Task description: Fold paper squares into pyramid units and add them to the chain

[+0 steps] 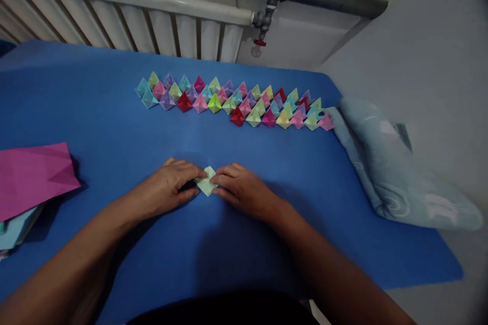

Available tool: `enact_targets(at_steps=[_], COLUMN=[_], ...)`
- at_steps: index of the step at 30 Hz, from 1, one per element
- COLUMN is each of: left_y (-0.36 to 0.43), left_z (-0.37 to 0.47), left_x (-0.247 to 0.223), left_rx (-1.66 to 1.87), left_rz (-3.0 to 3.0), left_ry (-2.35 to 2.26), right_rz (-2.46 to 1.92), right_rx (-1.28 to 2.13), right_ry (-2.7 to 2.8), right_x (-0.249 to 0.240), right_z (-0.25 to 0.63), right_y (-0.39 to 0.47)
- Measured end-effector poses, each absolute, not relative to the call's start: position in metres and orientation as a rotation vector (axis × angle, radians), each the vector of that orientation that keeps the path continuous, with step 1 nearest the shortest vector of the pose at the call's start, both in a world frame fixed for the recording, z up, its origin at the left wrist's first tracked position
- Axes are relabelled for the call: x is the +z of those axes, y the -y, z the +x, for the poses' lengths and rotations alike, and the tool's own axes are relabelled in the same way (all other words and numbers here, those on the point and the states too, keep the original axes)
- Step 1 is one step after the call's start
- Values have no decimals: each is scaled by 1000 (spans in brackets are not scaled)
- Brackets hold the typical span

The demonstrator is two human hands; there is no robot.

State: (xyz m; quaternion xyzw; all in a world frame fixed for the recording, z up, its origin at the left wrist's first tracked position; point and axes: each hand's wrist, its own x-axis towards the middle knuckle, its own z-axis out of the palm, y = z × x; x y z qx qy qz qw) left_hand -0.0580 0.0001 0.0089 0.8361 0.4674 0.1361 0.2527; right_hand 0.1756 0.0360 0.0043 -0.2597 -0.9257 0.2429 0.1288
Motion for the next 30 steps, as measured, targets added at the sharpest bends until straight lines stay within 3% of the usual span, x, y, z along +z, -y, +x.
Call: enact_targets(at_steps=[30], left_y=[5], left_z=[-47], left_x=[2], left_rx=[440], left_rz=[2630], left_ry=[-1425], right_rz=[-877], right_rx=[621], right_ry=[2608], right_x=[-6], right_z=[176], right_y=[-32])
